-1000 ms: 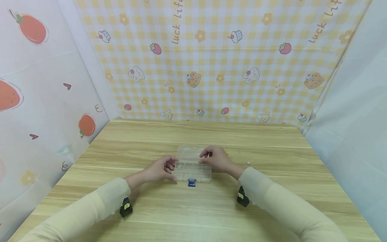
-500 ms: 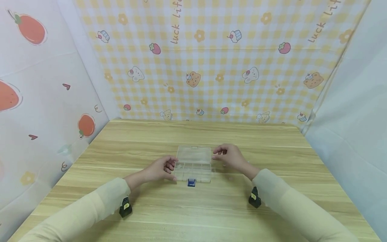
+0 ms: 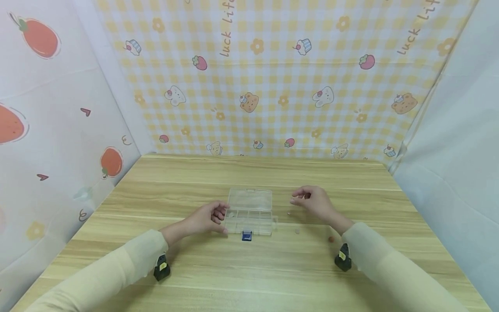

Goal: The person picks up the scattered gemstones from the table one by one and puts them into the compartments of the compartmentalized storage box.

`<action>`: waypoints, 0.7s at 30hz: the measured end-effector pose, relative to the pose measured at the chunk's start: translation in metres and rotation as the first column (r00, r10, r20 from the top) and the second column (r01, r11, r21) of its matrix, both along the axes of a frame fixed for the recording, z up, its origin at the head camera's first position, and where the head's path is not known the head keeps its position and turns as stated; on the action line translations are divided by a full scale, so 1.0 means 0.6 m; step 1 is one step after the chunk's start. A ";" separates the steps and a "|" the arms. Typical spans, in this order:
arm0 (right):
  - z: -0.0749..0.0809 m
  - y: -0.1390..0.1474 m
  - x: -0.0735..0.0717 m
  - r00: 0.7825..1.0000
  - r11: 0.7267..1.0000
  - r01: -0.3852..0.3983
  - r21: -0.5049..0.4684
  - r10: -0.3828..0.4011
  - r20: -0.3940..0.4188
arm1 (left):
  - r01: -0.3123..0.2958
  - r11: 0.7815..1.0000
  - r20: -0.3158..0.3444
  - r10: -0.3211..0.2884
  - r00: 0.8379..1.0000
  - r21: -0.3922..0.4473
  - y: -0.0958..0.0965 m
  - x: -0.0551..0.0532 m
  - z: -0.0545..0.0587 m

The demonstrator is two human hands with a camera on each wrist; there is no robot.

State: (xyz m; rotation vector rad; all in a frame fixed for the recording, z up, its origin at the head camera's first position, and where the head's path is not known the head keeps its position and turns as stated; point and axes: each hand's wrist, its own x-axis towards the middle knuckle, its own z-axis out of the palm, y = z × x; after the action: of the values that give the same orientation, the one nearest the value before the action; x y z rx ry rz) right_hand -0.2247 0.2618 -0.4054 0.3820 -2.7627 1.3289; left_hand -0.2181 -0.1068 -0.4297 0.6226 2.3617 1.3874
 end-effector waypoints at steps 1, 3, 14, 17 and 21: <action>-0.001 0.005 0.000 1.000 1.000 0.007 0.002 -0.007 -0.002 | 0.001 1.000 0.000 -0.001 1.000 0.000 0.000 0.000 0.000; -0.003 0.017 0.001 1.000 1.000 0.022 0.007 -0.022 -0.002 | 0.000 1.000 0.002 0.000 1.000 0.001 0.001 0.000 0.001; -0.008 0.067 0.015 0.999 0.999 0.048 -0.014 -0.048 0.021 | 0.004 1.000 0.007 -0.004 1.000 -0.002 -0.001 -0.001 -0.001; -0.017 0.083 0.015 0.998 0.998 0.067 0.005 -0.067 0.023 | 0.008 1.000 0.006 -0.008 1.000 -0.002 -0.001 -0.001 -0.001; -0.028 0.102 0.014 0.995 0.994 0.100 0.046 -0.101 0.027 | 0.009 1.000 0.009 -0.009 1.000 0.000 -0.002 -0.001 -0.002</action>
State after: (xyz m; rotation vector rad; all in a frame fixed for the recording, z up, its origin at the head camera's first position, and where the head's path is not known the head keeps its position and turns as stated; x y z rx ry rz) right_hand -0.2162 0.3229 -0.4224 0.2240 -2.7988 1.2622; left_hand -0.2184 -0.1080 -0.4308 0.6248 2.3493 1.3836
